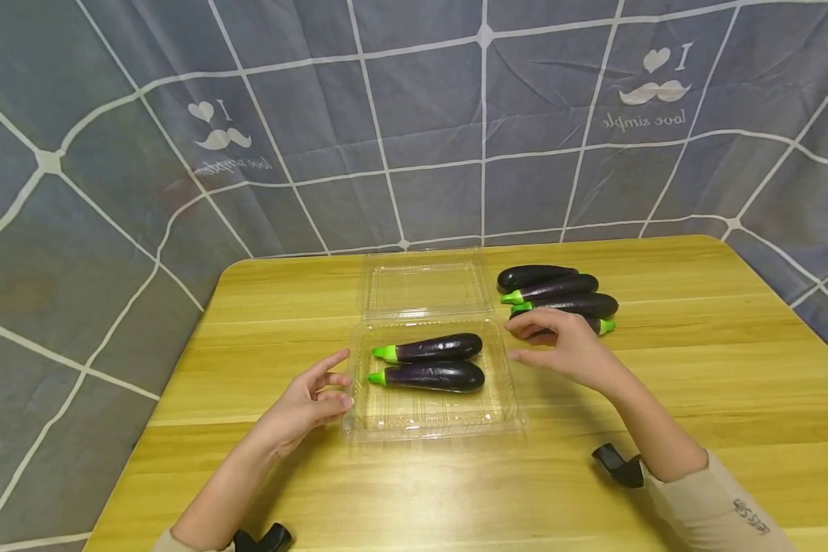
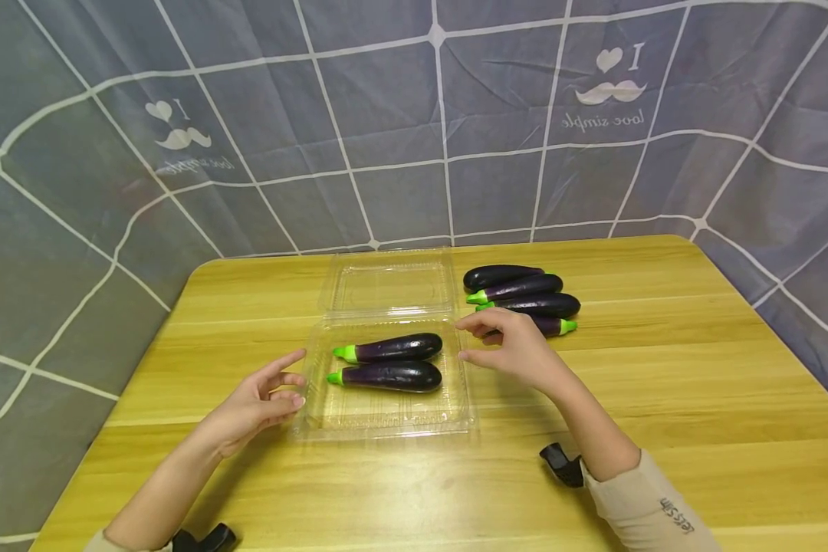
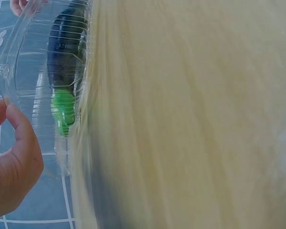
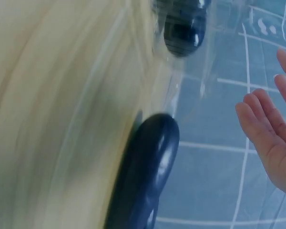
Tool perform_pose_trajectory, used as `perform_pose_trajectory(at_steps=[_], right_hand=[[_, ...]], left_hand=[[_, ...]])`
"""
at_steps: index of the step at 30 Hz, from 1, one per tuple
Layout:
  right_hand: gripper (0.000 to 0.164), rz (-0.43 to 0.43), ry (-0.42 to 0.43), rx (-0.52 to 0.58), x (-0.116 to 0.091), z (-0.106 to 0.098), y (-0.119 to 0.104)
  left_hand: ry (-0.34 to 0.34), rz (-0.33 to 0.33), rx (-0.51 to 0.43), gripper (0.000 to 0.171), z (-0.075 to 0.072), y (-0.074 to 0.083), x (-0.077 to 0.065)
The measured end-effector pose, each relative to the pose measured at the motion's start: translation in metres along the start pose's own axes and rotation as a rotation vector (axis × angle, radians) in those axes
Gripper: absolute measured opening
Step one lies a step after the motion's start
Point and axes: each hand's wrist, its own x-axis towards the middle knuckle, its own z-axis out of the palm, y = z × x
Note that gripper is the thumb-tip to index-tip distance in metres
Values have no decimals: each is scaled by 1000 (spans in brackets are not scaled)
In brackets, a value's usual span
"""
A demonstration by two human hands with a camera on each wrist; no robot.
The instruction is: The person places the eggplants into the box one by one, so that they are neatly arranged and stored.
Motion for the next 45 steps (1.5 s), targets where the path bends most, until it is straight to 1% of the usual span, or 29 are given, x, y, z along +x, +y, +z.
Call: perform_pose_trajectory(at_steps=[8, 11, 15, 19, 26, 30, 34, 40, 45], right_hand=[[33, 15, 40, -82, -7, -21, 9], [35, 20, 52, -119, -9, -27, 13], [37, 38, 52, -137, -11, -34, 21], [38, 60, 53, -152, -13, -42, 31], [40, 128, 43, -178, -18, -53, 56], [39, 152, 53, -180, -17, -59, 68], [38, 152, 47, -173, -14, -63, 75], [34, 128, 35, -201, -11, -62, 83], [29, 103, 37, -273, -7, -61, 87]], left_hand=[[-12, 10, 14, 75, -1, 0, 1], [-9, 7, 14, 75, -1, 0, 0], [-7, 6, 7, 75, -1, -1, 1], [-9, 9, 2, 75, -1, -1, 1], [-13, 1, 2, 75, 0, -1, 0], [-10, 4, 6, 75, -1, 1, 0], [-8, 7, 11, 75, -2, 2, 1], [-13, 8, 8, 75, -2, 1, 1], [-8, 11, -6, 75, -1, 0, 1]])
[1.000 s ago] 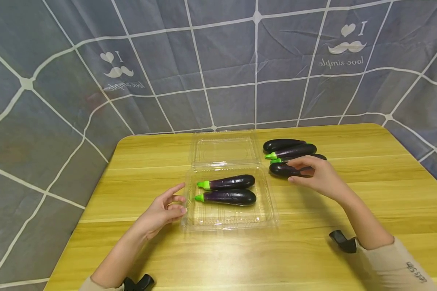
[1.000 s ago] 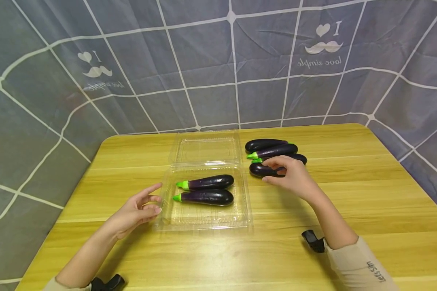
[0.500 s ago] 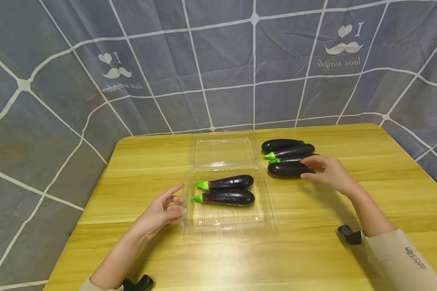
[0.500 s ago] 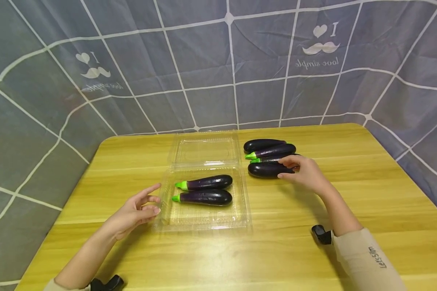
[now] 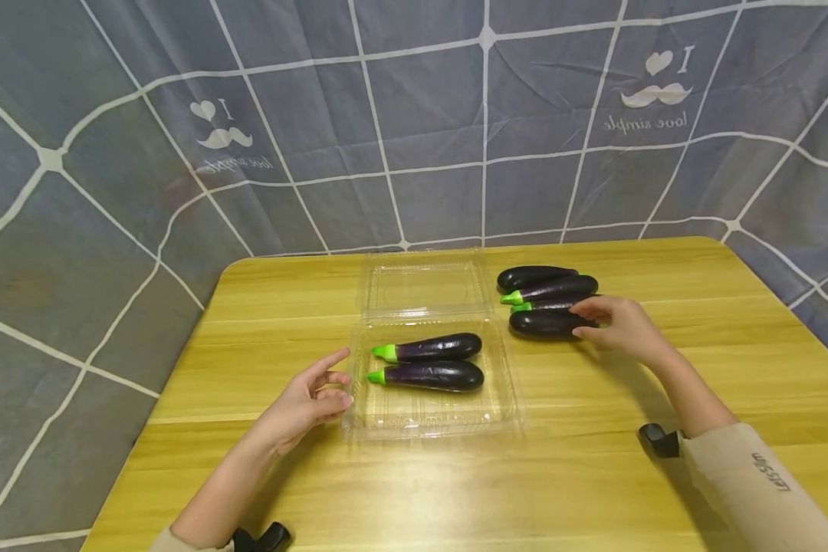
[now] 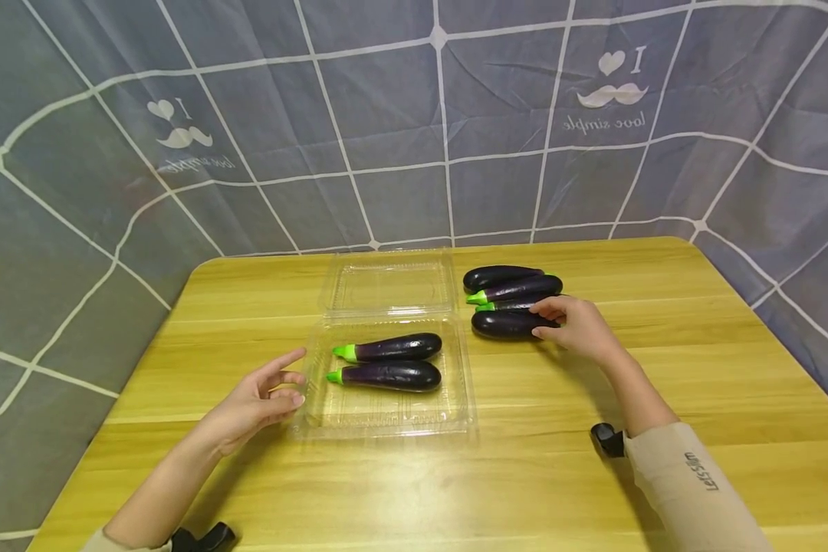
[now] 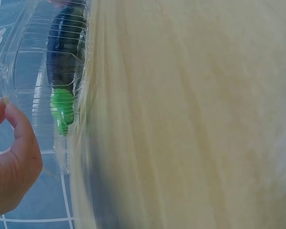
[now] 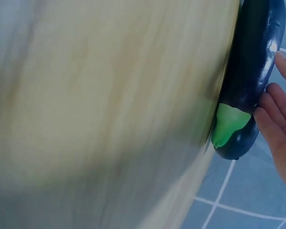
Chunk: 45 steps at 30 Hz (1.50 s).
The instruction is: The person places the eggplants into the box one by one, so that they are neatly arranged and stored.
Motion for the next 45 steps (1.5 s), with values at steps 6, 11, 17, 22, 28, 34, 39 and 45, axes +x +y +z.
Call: perform_pose_trajectory(at_steps=[6, 11, 17, 22, 28, 34, 39, 45], right_hand=[[30, -2, -30, -50, 4, 0, 0], [33, -26, -67, -82, 7, -1, -1], [36, -36, -130, -116, 10, 0, 0], [37, -37, -155, -113, 11, 3, 2], [33, -39, -184, -54, 12, 4, 5], [30, -11, -227, 61, 12, 5, 4], [34, 3, -242, 71, 12, 5, 2], [36, -5, -249, 37, 11, 8, 4]], left_hand=[[6, -2, -5, 75, 1, 0, -1], [2, -3, -10, 75, 1, 1, -1], [6, -10, -11, 74, 1, 2, -1], [7, -9, -8, 74, 2, 2, -1], [11, -10, -7, 74, 2, 1, -1], [8, -7, -3, 74, 1, 0, -1], [6, -2, -4, 74, 1, -1, -1], [7, -5, -2, 74, 1, -1, -1]])
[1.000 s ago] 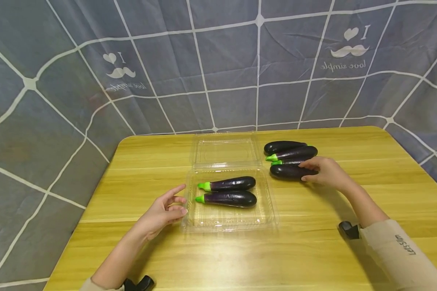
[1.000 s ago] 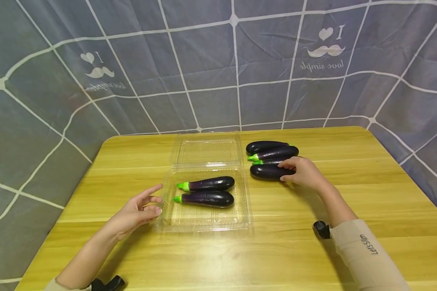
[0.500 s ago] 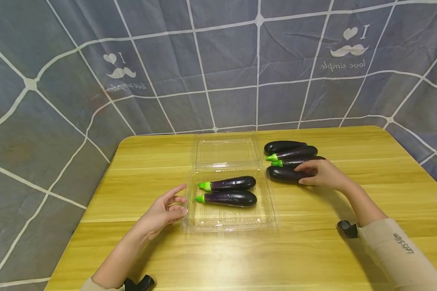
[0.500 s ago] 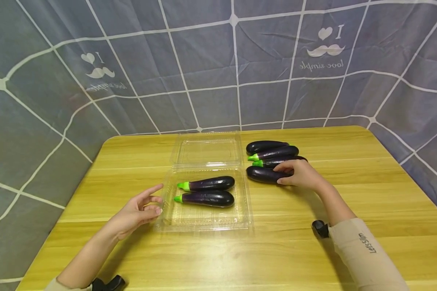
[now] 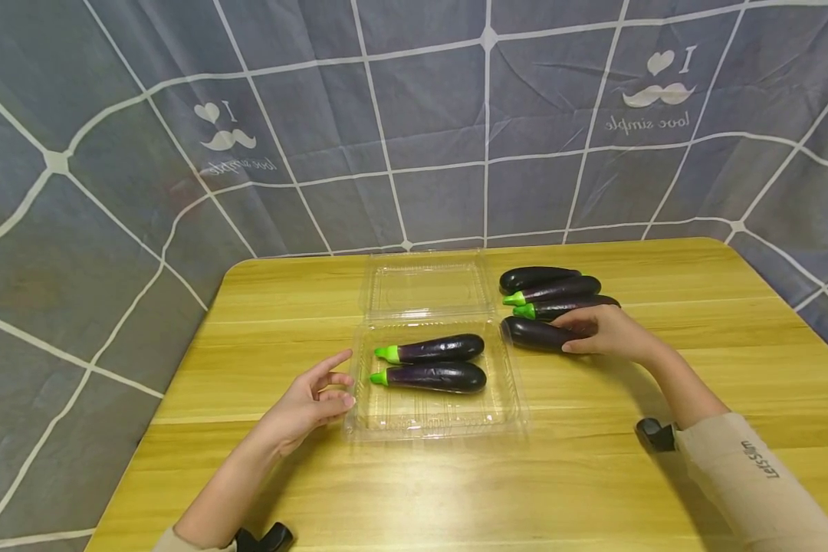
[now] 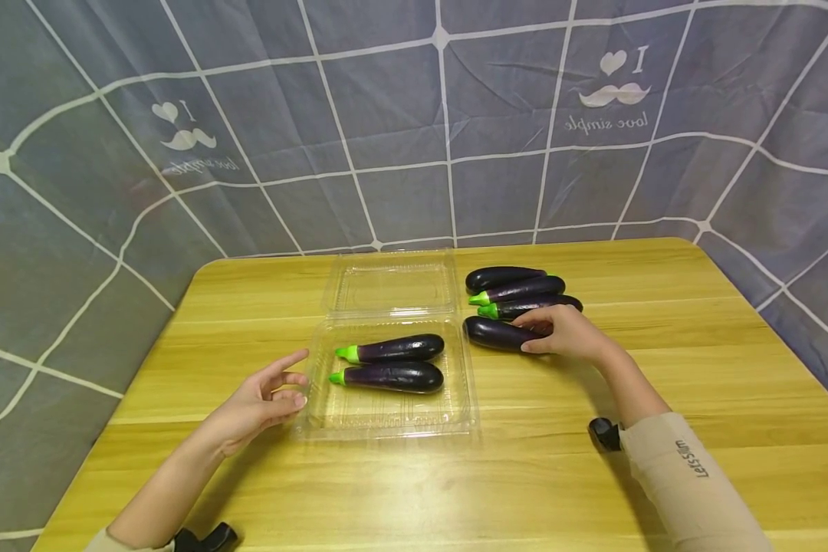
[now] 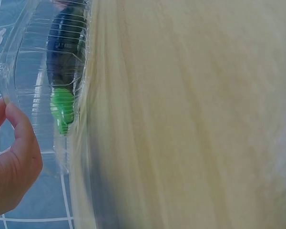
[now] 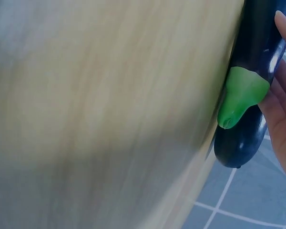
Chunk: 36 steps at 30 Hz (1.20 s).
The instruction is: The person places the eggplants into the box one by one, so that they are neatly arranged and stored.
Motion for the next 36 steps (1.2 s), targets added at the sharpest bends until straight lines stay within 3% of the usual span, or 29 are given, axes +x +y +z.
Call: perform_pose_trajectory(at_steps=[8, 18, 36], right_hand=[[37, -4, -25, 23, 1, 0, -2], [37, -1, 1, 40, -2, -1, -4], [43, 35, 26, 115, -8, -23, -24]], left_hand=[[4, -1, 0, 74, 0, 1, 0], [5, -1, 5, 74, 0, -1, 0], [-3, 3, -11, 75, 0, -1, 1]])
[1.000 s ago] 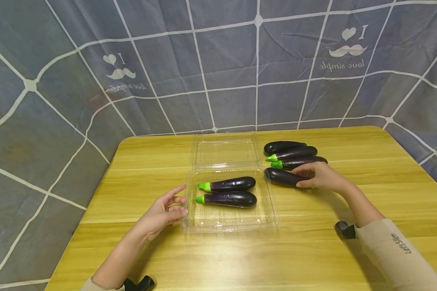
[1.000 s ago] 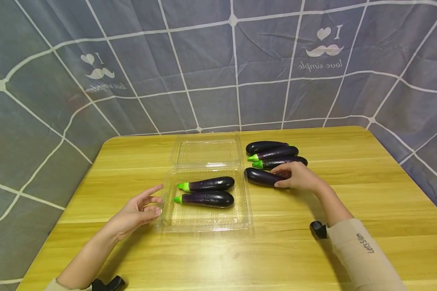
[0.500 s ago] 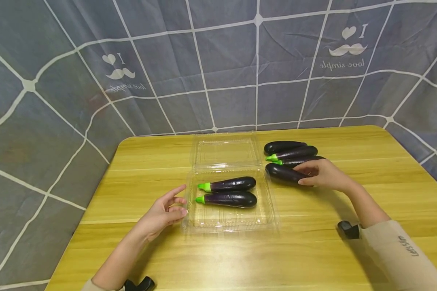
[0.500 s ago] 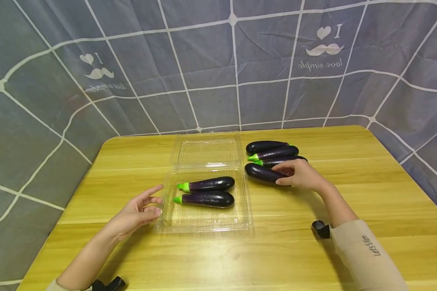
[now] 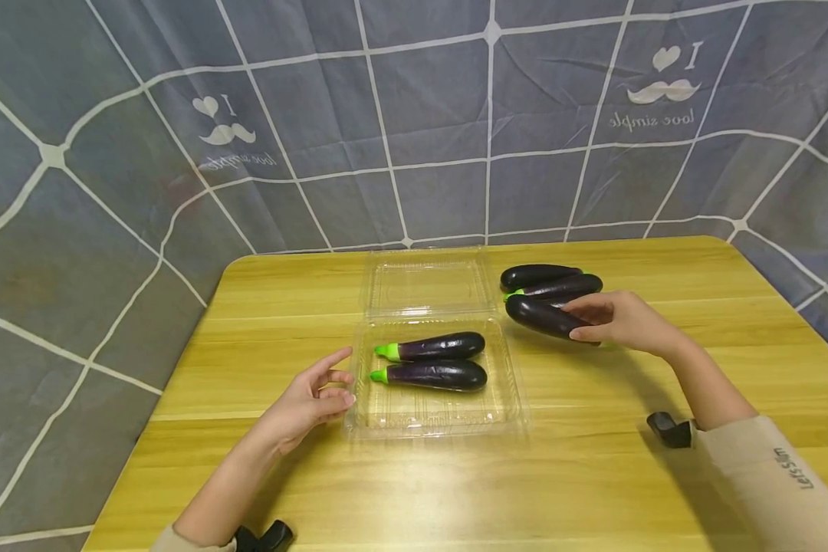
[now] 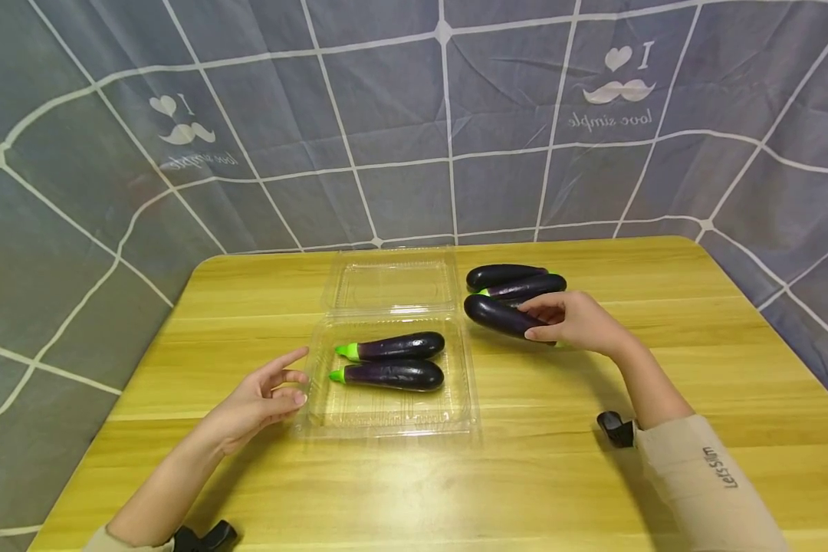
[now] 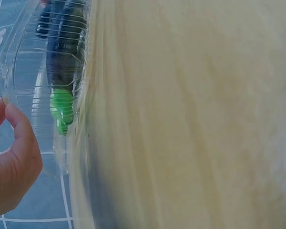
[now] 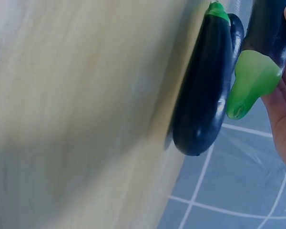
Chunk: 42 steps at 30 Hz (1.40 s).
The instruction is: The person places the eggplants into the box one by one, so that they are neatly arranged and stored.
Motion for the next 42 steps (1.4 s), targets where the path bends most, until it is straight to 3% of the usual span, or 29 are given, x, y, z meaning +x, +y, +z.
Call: perform_pose_trajectory(at_steps=[16, 24, 31, 42], right_hand=[[36, -99, -9, 22, 4, 1, -28], [36, -110, -36, 37, 9, 3, -45], [36, -156, -92, 92, 13, 10, -57], [36, -232, -131, 45, 15, 27, -71]], left_hand=[[7, -6, 4, 74, 1, 1, -3], [5, -7, 16, 74, 1, 3, -2], [11, -14, 20, 74, 1, 3, -2], [-4, -6, 17, 75, 1, 2, -2]])
